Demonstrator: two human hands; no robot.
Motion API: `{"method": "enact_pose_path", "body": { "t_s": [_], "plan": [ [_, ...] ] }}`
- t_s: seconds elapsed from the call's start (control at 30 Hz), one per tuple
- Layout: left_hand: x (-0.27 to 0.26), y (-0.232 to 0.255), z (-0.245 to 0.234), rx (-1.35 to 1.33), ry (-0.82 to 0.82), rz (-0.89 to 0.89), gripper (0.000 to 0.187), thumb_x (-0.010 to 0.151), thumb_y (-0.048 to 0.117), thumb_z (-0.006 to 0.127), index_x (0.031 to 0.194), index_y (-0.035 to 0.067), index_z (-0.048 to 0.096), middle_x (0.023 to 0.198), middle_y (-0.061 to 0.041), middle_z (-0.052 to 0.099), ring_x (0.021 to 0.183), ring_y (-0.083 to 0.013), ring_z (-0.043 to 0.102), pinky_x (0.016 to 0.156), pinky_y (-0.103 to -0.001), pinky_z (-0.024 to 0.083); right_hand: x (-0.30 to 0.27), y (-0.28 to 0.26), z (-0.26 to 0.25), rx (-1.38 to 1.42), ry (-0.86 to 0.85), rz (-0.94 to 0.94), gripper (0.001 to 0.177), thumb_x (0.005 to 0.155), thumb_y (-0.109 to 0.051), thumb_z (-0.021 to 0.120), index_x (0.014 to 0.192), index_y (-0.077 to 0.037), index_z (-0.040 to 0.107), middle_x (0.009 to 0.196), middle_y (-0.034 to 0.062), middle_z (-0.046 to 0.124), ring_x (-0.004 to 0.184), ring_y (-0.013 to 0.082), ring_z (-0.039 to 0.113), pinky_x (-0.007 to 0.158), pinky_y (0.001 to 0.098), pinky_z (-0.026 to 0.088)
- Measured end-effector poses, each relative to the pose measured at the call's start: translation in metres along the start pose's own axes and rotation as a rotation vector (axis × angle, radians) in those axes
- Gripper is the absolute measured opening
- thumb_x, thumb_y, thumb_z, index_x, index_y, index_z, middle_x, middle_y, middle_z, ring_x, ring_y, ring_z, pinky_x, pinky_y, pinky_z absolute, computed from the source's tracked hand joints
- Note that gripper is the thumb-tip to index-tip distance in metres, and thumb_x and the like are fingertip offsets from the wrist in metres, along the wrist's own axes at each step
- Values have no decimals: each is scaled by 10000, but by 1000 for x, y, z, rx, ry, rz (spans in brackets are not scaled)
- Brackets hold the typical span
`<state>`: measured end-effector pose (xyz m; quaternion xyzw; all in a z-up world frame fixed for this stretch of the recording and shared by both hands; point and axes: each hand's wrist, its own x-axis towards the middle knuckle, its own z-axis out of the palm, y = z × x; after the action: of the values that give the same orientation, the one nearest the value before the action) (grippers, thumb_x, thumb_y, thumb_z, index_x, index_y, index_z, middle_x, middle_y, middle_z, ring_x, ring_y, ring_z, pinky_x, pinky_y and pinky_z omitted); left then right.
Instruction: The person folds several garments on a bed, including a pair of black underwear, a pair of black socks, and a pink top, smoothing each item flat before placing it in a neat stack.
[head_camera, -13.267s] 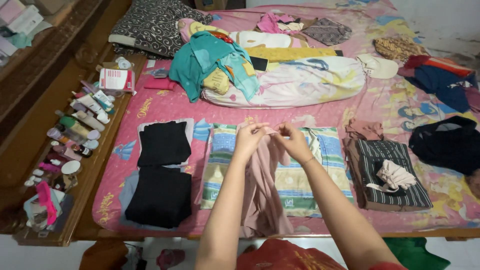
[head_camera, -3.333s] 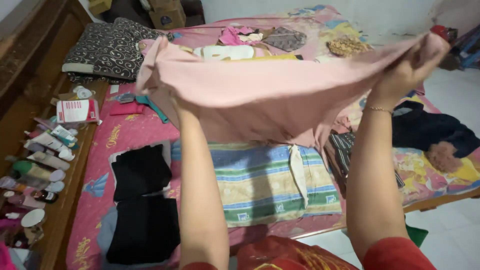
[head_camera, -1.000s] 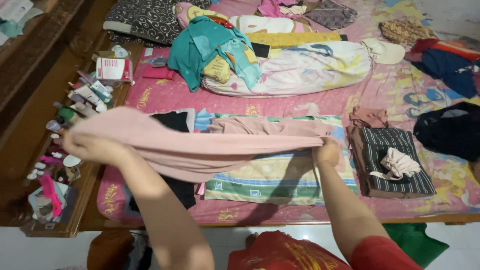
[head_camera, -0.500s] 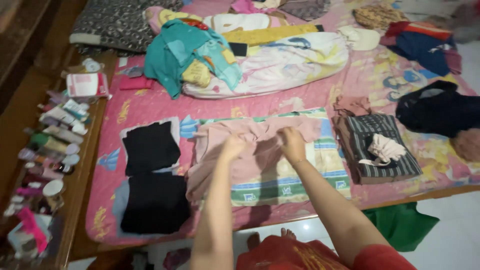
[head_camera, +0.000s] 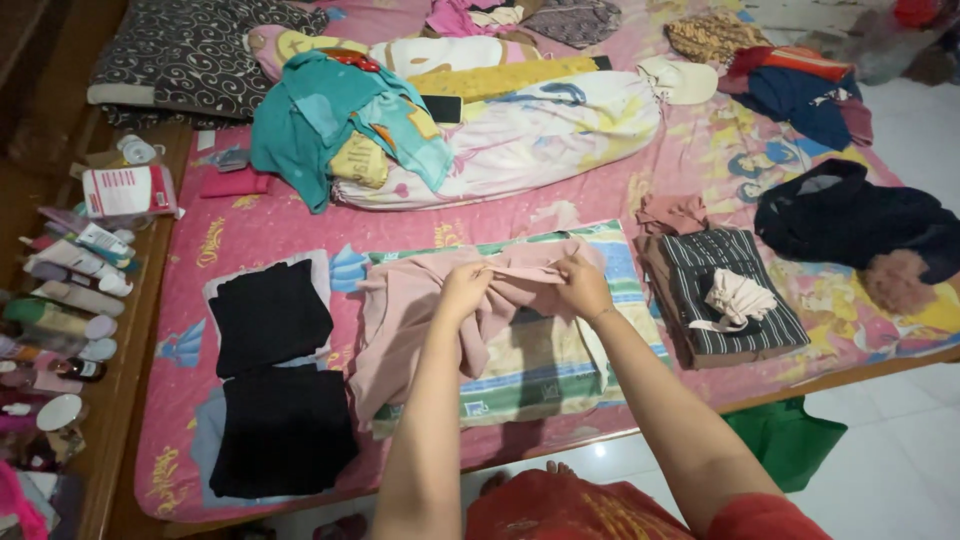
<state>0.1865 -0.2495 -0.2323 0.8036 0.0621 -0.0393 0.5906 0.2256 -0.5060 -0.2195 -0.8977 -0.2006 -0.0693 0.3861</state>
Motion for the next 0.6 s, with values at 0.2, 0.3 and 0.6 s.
{"method": "enact_pose_path", "body": {
  "t_s": [0.2,0.3,0.6],
  "plan": [
    [13,-12,14,-99,-225,70,378,921,367,693,1002,6,768,935,-51,770,895,-126,697,818,-267,526,19,-16,-6,406,-124,25,300,788,32,572,1023,-55,736,997,82,753,958,177,704,833,297,533],
    [-1,31,36,3,-1,78,396,810,336,820,1026,20,716,927,-61,727,862,-138,669,767,-276,536,25,-51,-14,443,-177,-12,226,789,27,624,996,-28,697,932,79,733,883,165,684,788,286,533],
    [6,36,61,-361,-2,164,295,876,226,769,1046,0,684,952,-56,718,882,-110,666,792,-246,539,24,-52,-25,429,-125,-68,210,785,88,614,959,-29,597,850,47,652,788,124,618,728,272,517]
  ]
}}
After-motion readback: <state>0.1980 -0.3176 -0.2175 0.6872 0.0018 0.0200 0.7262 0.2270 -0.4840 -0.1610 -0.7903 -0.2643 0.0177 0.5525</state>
